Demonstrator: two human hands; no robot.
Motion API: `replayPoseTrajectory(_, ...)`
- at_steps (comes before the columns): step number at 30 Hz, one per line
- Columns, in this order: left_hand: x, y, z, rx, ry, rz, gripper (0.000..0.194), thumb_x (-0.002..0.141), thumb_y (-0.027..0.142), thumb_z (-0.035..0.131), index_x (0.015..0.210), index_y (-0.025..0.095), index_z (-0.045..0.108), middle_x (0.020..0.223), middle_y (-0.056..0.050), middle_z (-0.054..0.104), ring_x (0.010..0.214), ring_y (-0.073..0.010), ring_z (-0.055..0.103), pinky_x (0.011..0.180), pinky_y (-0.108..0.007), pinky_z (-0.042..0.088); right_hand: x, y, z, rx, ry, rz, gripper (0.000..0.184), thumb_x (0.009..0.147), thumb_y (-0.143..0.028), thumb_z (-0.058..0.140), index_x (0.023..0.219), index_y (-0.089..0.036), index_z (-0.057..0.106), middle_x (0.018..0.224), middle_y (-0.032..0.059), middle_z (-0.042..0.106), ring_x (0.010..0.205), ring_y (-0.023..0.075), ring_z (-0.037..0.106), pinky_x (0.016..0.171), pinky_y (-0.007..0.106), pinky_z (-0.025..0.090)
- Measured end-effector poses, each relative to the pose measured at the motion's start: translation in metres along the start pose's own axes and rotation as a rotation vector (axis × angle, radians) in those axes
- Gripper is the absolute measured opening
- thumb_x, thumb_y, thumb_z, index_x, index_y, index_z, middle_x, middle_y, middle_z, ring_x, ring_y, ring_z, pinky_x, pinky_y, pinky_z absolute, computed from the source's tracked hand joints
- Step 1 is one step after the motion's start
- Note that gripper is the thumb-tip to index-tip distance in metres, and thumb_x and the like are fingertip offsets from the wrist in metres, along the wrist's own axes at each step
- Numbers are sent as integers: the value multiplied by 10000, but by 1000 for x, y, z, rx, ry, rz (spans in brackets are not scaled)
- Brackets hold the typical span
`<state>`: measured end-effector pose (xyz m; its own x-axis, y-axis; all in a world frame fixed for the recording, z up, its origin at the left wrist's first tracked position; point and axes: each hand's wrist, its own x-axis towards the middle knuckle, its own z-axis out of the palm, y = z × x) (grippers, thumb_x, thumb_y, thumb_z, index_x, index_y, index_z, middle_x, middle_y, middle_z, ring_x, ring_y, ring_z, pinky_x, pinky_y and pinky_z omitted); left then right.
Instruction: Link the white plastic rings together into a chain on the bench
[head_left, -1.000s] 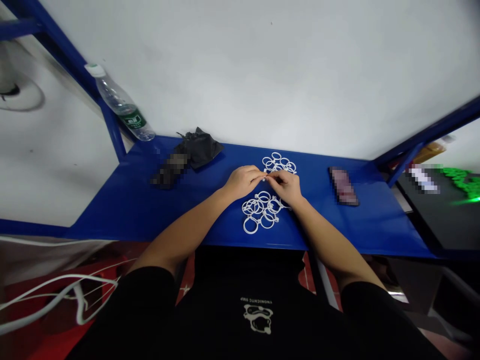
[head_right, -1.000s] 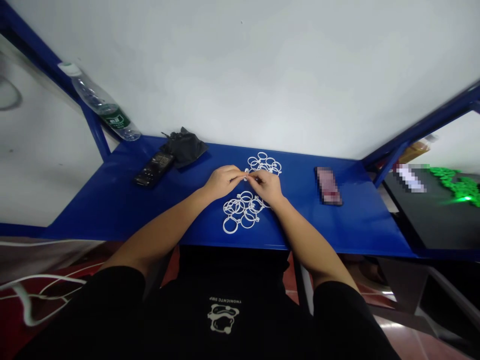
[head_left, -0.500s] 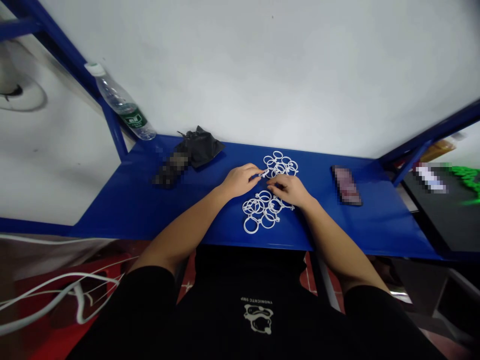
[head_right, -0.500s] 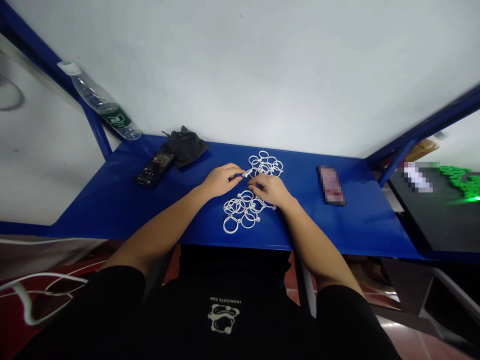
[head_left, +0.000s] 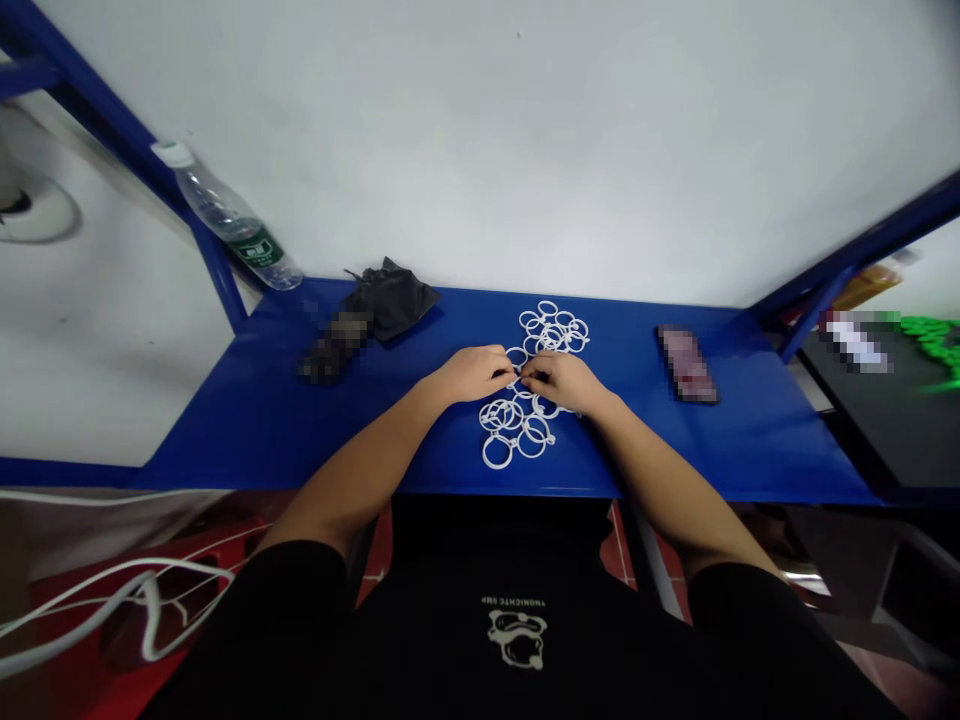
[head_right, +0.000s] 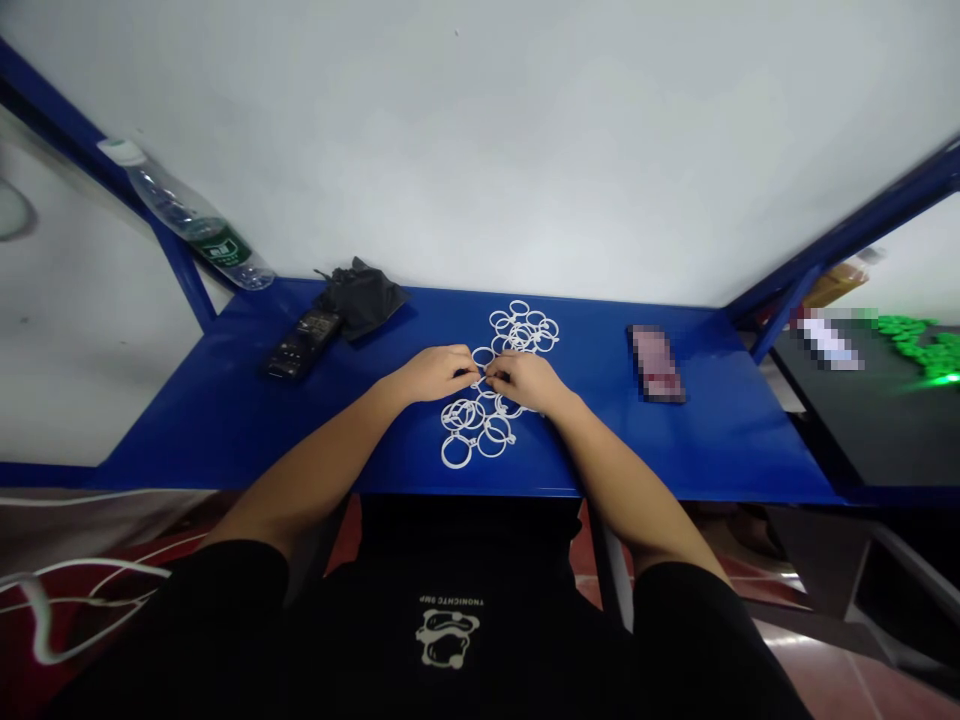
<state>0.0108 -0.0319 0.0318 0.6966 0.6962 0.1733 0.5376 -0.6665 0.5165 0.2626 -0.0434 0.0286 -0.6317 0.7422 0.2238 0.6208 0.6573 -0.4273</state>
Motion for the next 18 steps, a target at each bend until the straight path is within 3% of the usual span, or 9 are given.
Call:
replayPoseTrajectory(5, -1, -2, 2, 4, 17, 25, 166, 945, 408, 764, 993, 253, 797, 1005, -38, 715, 873, -185, 694, 787, -306, 535, 1, 4, 2, -49, 38, 116, 74, 908, -212, 744, 967, -250, 769, 851, 18, 776, 766, 193, 685, 666, 294, 431)
replayPoseTrajectory(9, 0, -3, 5, 15, 44, 38, 95, 976, 296, 694, 979, 248, 775, 1022, -35, 732, 919, -190, 710, 821, -315, 548, 0, 4, 3, -51, 64, 128, 107, 900, -178, 701, 950, -246, 768, 846, 15, 778, 746, 189, 678, 665, 296, 437)
replayPoseTrajectory(15, 1, 5, 5, 10, 225, 1, 129, 1014, 290, 657, 1038, 210, 755, 950, -39, 761, 803, -166, 703, 790, -305, 545, 0, -2, 2, 15, 226, 61, 151, 1007, -348, 671, 1047, -236, 765, 939, 67, 756, 867, 231, 695, 761, 351, 528)
replayPoseTrajectory(18, 2, 10, 5, -14, 303, 9, 164, 1045, 314, 638, 1070, 205, 757, 1003, -51, 785, 822, -166, 717, 806, -311, 554, -1, -7, -1, 72, 336, 19, 221, 1023, -419, 672, 1133, -247, 759, 1089, 102, 748, 944, 254, 696, 785, 386, 571)
